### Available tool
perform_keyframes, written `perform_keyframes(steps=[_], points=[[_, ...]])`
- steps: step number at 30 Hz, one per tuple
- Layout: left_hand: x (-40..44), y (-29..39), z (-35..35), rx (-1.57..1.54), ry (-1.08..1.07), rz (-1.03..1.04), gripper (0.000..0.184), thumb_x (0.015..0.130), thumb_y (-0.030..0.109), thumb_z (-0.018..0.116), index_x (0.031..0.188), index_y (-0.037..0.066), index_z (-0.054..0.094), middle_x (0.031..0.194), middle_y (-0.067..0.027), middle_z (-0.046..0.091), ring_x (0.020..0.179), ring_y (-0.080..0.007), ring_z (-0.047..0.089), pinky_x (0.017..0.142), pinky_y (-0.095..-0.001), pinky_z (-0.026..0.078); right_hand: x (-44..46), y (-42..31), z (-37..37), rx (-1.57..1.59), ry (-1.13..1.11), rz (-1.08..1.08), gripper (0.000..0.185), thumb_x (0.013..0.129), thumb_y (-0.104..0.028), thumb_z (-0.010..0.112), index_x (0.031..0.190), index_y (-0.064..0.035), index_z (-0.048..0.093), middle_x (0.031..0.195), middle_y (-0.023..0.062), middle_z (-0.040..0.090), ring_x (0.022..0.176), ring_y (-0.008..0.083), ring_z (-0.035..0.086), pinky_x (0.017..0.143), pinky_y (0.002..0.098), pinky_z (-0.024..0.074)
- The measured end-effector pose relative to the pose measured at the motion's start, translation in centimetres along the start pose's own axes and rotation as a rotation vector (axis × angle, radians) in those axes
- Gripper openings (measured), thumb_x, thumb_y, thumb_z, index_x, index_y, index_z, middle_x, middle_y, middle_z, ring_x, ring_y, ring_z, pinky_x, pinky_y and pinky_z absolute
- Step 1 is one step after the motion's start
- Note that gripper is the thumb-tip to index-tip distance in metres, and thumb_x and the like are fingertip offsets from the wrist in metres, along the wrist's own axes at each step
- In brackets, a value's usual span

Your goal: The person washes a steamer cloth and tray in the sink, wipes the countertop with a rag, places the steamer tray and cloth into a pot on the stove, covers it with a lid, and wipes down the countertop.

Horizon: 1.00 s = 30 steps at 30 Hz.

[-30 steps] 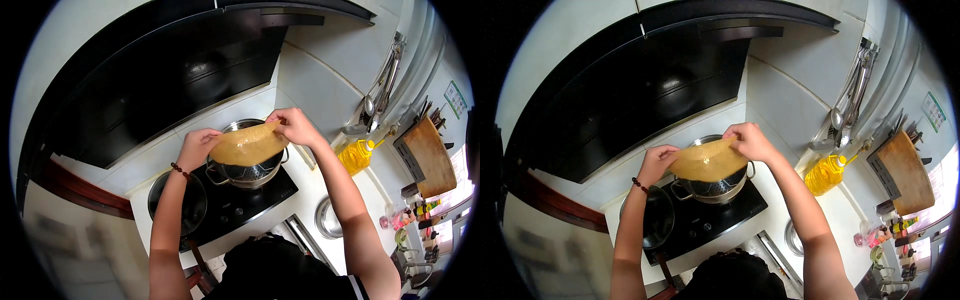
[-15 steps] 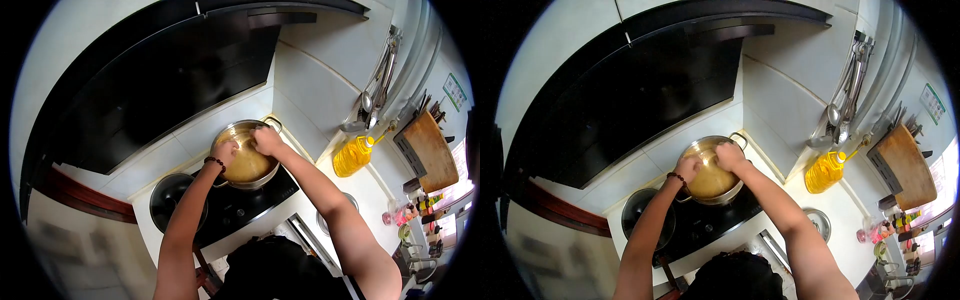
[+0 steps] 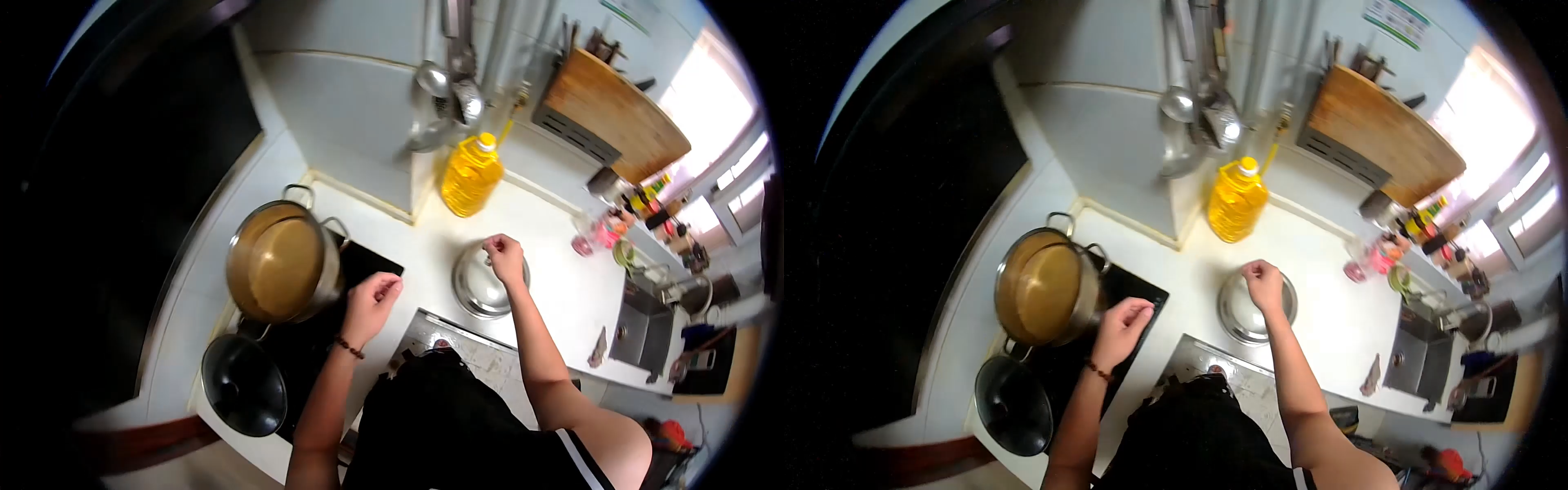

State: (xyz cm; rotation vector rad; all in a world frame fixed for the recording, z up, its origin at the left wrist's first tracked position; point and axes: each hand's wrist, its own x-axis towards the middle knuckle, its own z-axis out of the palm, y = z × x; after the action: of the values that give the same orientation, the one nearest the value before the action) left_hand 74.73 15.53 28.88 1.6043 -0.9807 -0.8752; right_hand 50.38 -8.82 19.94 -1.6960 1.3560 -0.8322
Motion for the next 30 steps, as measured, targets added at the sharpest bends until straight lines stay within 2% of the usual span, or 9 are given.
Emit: perform_keyframes(steps=[4, 5, 12, 14, 16, 20, 25, 28, 30], points=[[1.7, -5.0, 9.6, -0.015, -0.172, -0.121, 0.025, 0.096, 0.022, 0.07, 0.108, 0.001, 0.072, 0.095, -0.0099, 0.075, 0.087, -0.0162, 0.071, 0.079, -0.0303, 0.055, -1.6, 6.6, -6.2, -0.323, -0.021, -0.005, 0.027, 0.085, -0.017, 0.073, 0.105, 0.0002, 0.074, 0.095, 0.0176, 0.076, 0.075, 0.0259, 0.075, 0.076, 0.0375, 0.0587], [1.5, -5.3, 11.6, 0.012, -0.221, -0.147, 0.026, 0.096, 0.024, 0.07, 0.109, 0.001, 0.071, 0.098, -0.0114, 0.075, 0.089, -0.0178, 0.072, 0.08, -0.0312, 0.056, -2.0, 6.9, -7.1, -0.261, -0.111, 0.122, 0.034, 0.083, -0.018, 0.074, 0.113, -0.0012, 0.072, 0.102, 0.019, 0.075, 0.081, 0.0307, 0.075, 0.079, 0.0413, 0.0585], [1.2, -7.7, 19.2, 0.031, -0.273, -0.174, 0.027, 0.096, 0.024, 0.07, 0.111, 0.002, 0.07, 0.103, -0.0119, 0.076, 0.096, -0.021, 0.072, 0.086, -0.0333, 0.055, -1.2, 14.9, -4.7, -0.408, -0.29, 0.002, 0.033, 0.085, -0.024, 0.076, 0.107, 0.0, 0.073, 0.094, 0.0203, 0.074, 0.083, 0.0367, 0.072, 0.078, 0.0455, 0.0563], [1.2, -7.7, 18.6, 0.029, -0.246, -0.141, 0.028, 0.098, 0.024, 0.069, 0.114, 0.002, 0.07, 0.105, -0.0093, 0.075, 0.092, -0.0162, 0.07, 0.085, -0.0303, 0.055, -0.3, 14.9, -3.9, -0.502, -0.342, -0.03, 0.029, 0.088, -0.028, 0.074, 0.097, -0.0002, 0.072, 0.085, 0.0221, 0.071, 0.079, 0.0404, 0.069, 0.073, 0.0485, 0.0539], [1.0, -5.4, 17.1, 0.044, -0.183, -0.167, 0.026, 0.098, 0.023, 0.069, 0.115, 0.003, 0.07, 0.104, -0.0087, 0.075, 0.091, -0.0163, 0.069, 0.084, -0.03, 0.055, -1.0, 12.3, -3.9, -0.422, -0.31, -0.094, 0.028, 0.092, -0.029, 0.07, 0.088, -0.0008, 0.07, 0.08, 0.022, 0.068, 0.078, 0.042, 0.067, 0.07, 0.0504, 0.0508], [0.0, -2.4, 12.7, 0.028, -0.035, -0.097, 0.026, 0.098, 0.022, 0.069, 0.115, 0.003, 0.07, 0.103, -0.0086, 0.074, 0.089, -0.0153, 0.069, 0.082, -0.0294, 0.055, -1.7, 2.5, -4.3, -0.408, -0.407, -0.164, 0.024, 0.092, -0.024, 0.07, 0.093, 0.0002, 0.071, 0.081, 0.0244, 0.068, 0.078, 0.0446, 0.067, 0.072, 0.0513, 0.051], [-2.3, 4.2, 5.9, 0.093, 0.166, 0.042, 0.023, 0.096, 0.017, 0.069, 0.114, 0.003, 0.07, 0.105, -0.0083, 0.073, 0.09, -0.0164, 0.07, 0.08, -0.0297, 0.056, -2.7, -12.5, -4.3, -0.243, -0.503, -0.446, 0.026, 0.094, -0.024, 0.069, 0.089, 0.0019, 0.068, 0.07, 0.0229, 0.062, 0.063, 0.0405, 0.06, 0.06, 0.0443, 0.0462], [-3.7, 7.3, 0.6, 0.402, 0.398, 0.394, 0.023, 0.094, 0.013, 0.069, 0.114, 0.002, 0.07, 0.119, -0.0133, 0.068, 0.109, -0.0271, 0.067, 0.093, -0.0367, 0.053, -2.8, -20.3, -2.0, -0.074, -0.591, -0.56, 0.028, 0.095, -0.024, 0.068, 0.085, 0.0026, 0.067, 0.066, 0.0213, 0.057, 0.057, 0.0348, 0.052, 0.058, 0.0414, 0.0434], [-5.0, 9.7, -2.9, 0.47, 0.518, 0.417, 0.024, 0.093, 0.013, 0.069, 0.115, 0.001, 0.069, 0.122, -0.0147, 0.067, 0.116, -0.0299, 0.063, 0.101, -0.0381, 0.049, -2.9, -25.4, 0.1, -0.059, -0.624, -0.694, 0.03, 0.095, -0.024, 0.068, 0.082, 0.0031, 0.064, 0.066, 0.0218, 0.055, 0.057, 0.0341, 0.05, 0.058, 0.042, 0.0417]])
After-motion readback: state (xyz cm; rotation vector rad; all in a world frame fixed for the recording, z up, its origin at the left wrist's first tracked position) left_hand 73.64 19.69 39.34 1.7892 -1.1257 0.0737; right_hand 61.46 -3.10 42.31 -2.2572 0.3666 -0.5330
